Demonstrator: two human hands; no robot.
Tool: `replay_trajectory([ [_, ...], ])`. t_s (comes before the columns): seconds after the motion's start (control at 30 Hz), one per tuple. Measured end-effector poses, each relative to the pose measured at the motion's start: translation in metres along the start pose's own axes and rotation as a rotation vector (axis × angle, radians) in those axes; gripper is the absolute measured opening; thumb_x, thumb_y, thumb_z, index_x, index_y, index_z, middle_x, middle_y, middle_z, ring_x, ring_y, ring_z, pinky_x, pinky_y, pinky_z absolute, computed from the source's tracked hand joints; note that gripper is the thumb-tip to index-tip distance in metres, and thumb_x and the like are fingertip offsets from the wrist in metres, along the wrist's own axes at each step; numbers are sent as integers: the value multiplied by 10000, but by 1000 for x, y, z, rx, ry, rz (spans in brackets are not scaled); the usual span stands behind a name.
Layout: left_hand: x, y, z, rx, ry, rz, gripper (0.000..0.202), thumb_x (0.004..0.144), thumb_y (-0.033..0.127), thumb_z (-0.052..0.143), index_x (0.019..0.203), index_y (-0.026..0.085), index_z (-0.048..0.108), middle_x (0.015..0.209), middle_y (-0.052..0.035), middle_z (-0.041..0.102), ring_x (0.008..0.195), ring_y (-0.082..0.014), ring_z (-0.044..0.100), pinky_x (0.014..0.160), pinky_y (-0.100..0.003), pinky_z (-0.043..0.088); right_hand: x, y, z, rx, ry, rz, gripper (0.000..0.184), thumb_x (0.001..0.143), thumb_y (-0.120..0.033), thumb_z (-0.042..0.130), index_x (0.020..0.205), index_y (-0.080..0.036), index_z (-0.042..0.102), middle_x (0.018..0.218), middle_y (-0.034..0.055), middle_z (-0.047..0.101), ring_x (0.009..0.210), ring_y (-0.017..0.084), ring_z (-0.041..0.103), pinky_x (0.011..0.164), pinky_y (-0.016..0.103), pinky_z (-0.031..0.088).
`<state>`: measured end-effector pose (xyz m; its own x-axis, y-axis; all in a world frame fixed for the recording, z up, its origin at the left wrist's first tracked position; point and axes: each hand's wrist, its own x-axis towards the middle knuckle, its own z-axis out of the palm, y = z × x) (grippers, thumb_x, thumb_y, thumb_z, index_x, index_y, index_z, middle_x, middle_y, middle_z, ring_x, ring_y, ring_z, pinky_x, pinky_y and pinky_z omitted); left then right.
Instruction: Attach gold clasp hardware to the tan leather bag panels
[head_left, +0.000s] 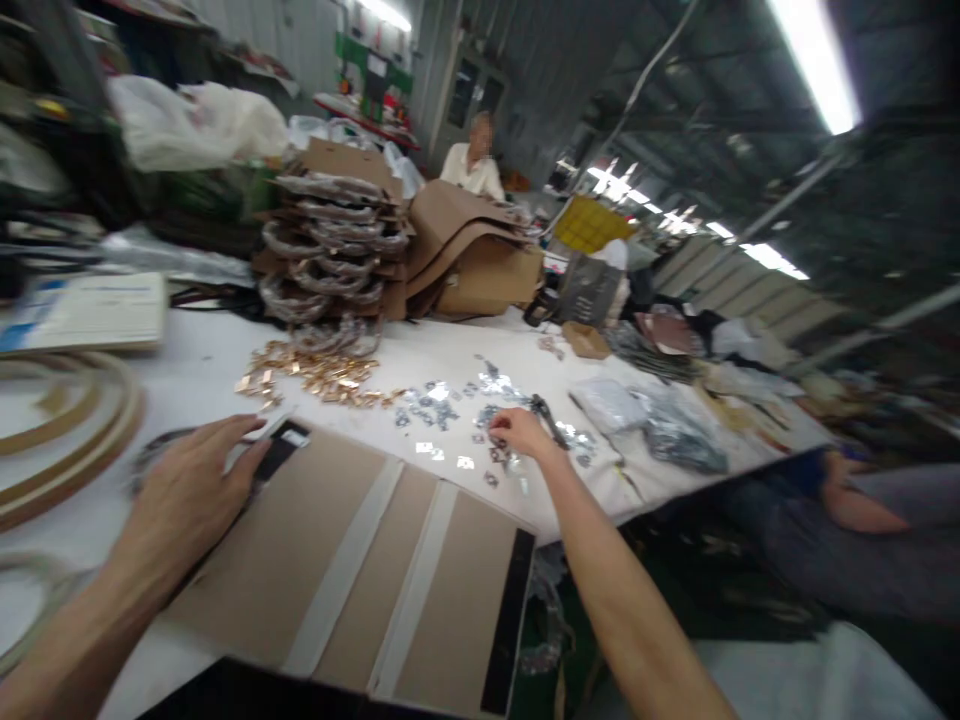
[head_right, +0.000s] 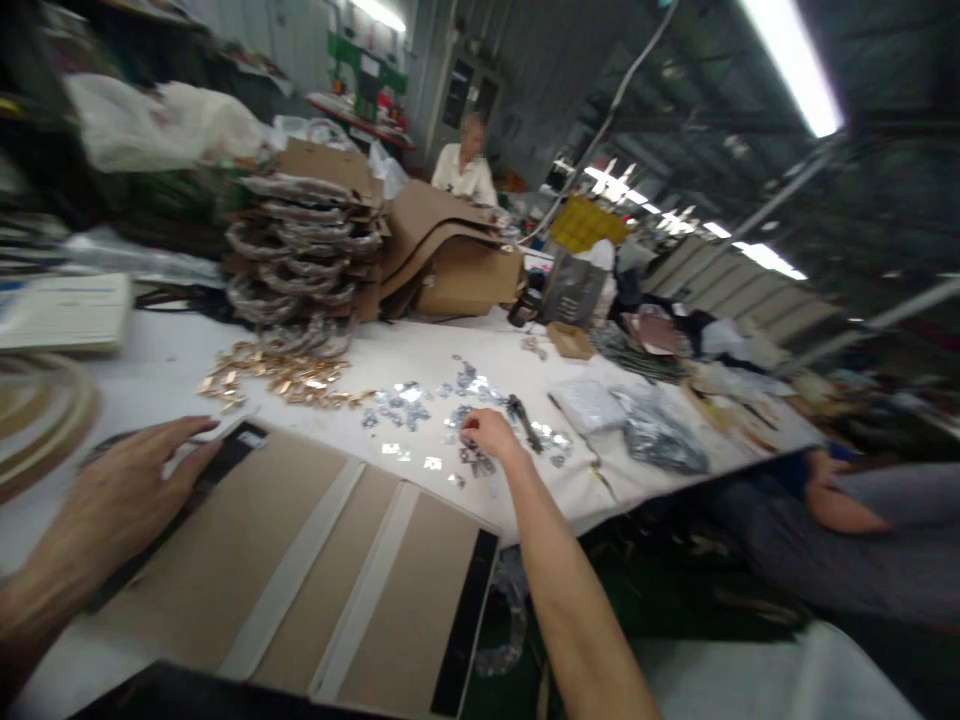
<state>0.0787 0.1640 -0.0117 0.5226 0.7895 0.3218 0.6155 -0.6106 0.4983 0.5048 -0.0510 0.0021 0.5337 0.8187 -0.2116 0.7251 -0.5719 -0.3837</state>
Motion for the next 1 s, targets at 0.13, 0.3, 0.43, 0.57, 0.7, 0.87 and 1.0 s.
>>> replay_trajectory([
  [0.13,-38,15,-44,-36,153,-58,290,1015,360,520,1145,183,710,1226,-90,709,1113,-260,681,1049,-445,536,7,5,8,8,-26,-14,72,760,-221,688,740,-182,745,728,61,752,707,205,658,709,311,461],
  [0.3,-112,15,-52,-56,147,-125,333,932,432,709,1189,224,668,1211,-92,659,1032,-250,674,972,-424,576,16,23,13,0,-20,-14,130,727,-333,696,711,-204,703,709,60,738,674,221,654,669,340,458],
  [0.43,-145,10,-33,-48,191,-152,398,907,397,752,1235,201,639,1274,-128,630,1231,-312,604,1104,-523,506,8,7,7,112,147,8,260,707,-409,722,861,-201,746,802,93,766,745,259,691,718,386,505],
  [0.57,-147,2,-23,-89,269,-210,304,913,384,748,1146,199,687,1213,-112,669,1171,-294,646,1059,-509,544,-17,-78,18,428,133,-99,349,741,-479,762,951,-200,758,890,86,766,799,233,683,771,382,535],
  [0.7,-146,0,-21,-172,320,-223,168,928,330,730,1042,207,716,1128,-87,708,1093,-263,683,1012,-482,568,-55,-191,60,806,-160,-253,324,752,-466,828,924,-204,744,797,29,723,702,166,644,708,324,555],
  [0.87,-150,0,-18,-211,359,-218,75,940,271,713,974,205,703,1061,-79,727,1022,-233,691,958,-438,575,-87,-280,122,1006,-542,-337,263,787,-416,823,901,-204,718,749,1,704,687,147,654,677,287,552],
  [1.0,-151,0,-15,-232,366,-236,39,958,238,680,939,211,702,1039,-73,737,995,-221,695,918,-410,580,-91,-299,152,968,-604,-336,240,791,-403,812,853,-192,716,711,-18,670,604,107,574,580,236,462],
])
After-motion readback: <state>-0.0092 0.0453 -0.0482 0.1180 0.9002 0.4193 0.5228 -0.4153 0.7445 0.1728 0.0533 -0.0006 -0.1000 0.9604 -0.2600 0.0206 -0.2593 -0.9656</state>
